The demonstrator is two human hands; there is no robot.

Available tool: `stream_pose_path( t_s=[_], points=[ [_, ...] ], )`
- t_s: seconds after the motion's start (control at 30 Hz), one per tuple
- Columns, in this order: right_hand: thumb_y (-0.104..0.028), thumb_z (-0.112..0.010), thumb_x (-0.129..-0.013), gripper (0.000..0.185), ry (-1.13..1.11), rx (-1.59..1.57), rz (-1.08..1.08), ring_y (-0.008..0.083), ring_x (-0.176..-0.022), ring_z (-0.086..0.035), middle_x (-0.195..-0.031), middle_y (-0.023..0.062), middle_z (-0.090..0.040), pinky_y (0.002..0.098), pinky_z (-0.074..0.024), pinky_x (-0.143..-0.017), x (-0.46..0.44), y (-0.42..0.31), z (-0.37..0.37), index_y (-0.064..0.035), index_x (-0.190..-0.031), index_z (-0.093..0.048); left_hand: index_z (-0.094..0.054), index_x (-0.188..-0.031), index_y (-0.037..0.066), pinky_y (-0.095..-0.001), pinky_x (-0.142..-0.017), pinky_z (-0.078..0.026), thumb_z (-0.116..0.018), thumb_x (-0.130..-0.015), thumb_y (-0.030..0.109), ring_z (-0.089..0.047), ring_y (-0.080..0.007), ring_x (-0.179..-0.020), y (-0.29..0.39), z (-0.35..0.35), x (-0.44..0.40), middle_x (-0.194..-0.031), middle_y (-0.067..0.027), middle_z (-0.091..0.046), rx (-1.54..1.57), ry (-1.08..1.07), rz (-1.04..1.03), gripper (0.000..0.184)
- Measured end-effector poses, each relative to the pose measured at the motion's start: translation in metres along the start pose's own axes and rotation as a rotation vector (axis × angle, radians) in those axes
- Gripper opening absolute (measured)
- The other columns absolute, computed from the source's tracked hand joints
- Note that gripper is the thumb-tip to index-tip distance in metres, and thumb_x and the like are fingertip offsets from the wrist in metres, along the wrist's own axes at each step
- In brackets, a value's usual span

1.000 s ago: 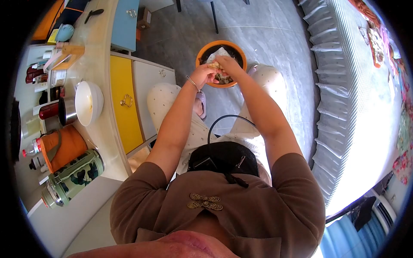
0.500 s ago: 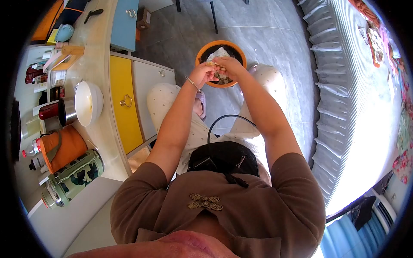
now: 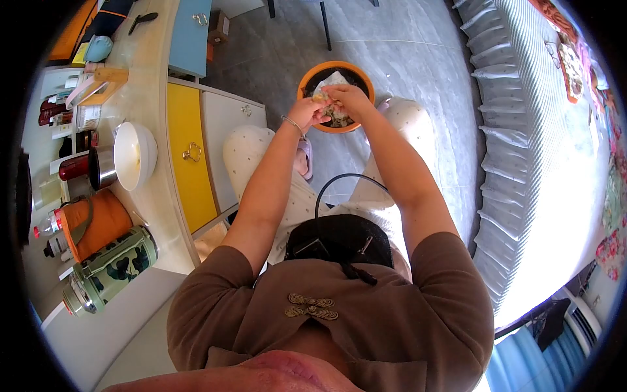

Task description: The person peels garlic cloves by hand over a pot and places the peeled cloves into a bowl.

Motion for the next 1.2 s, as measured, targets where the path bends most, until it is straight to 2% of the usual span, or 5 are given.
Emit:
stream_pose_path(
  t_s=[0.27, 0.5, 0.67, 0.83, 1.2],
  points=[
    [-0.025, -0.063, -0.084, 0.024, 0.011, 0.647, 0.282, 0.0082, -0.06, -0.054, -0.07, 0.0014, -0.062, 0.0238, -0.0443, -0.055, 0.012, -0.012, -0.016, -0.0056, -0.096, -0.068, -0.06, -0.084, 0.001, -0.0331, -0.066, -0.054, -0.06, -0.082, 0.014, -0.044, -0.0077, -0.052, 0.002, -0.001, 0.005, -0.06, 0.0009, -0.045, -0.141, -0.012, 0.058, 0.013],
    [-0.026, -0.06, -0.085, 0.026, 0.071, 0.683, 0.23, 0.0096, -0.06, -0.054, -0.073, 0.0048, -0.061, 0.0238, -0.0438, -0.054, -0.002, -0.002, -0.003, -0.0024, -0.093, -0.066, -0.061, -0.089, 0.0, -0.0324, -0.066, -0.054, -0.056, -0.084, 0.013, -0.046, -0.0081, -0.052, -0.004, 0.002, 0.0, -0.06, 0.0013, -0.046, -0.24, -0.164, 0.057, 0.015],
    [-0.028, -0.057, -0.087, 0.027, 0.094, 0.017, 0.033, 0.01, -0.056, -0.05, -0.067, 0.0025, -0.055, 0.022, -0.0411, -0.051, -0.005, 0.007, 0.004, -0.0022, -0.088, -0.064, -0.061, -0.091, -0.001, -0.03, -0.063, -0.054, -0.055, -0.086, 0.014, -0.049, -0.0099, -0.054, -0.008, 0.004, -0.007, -0.063, -0.0002, -0.049, -0.278, -0.06, 0.021, 0.017],
    [-0.032, -0.055, -0.089, 0.03, 0.218, -0.09, 0.097, 0.0083, -0.054, -0.045, -0.066, 0.0006, -0.05, 0.0208, -0.0376, -0.049, -0.001, -0.004, 0.004, -0.0027, -0.089, -0.062, -0.059, -0.1, -0.003, -0.0229, -0.059, -0.052, -0.053, -0.088, 0.016, -0.058, -0.0116, -0.066, -0.012, 0.007, -0.009, -0.084, -0.0062, -0.06, -0.609, 0.212, 0.015, 0.023],
    [-0.033, -0.054, -0.09, 0.028, 0.306, -0.123, 0.089, 0.0082, -0.054, -0.045, -0.066, 0.0002, -0.051, 0.0203, -0.0368, -0.049, -0.003, 0.0, 0.011, -0.0051, -0.089, -0.061, -0.061, -0.094, -0.003, -0.0257, -0.057, -0.051, -0.053, -0.085, 0.013, -0.059, -0.015, -0.06, -0.017, 0.013, -0.018, -0.077, -0.0092, -0.064, -0.51, 0.288, -0.08, 0.02]
  ],
)
Point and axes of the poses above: each hand's wrist, its own x-axis away from the middle knuckle, its own z-axis out of the back of the hand, y = z × x, the point moved 1 cm from there along -x, towards the middle knuckle
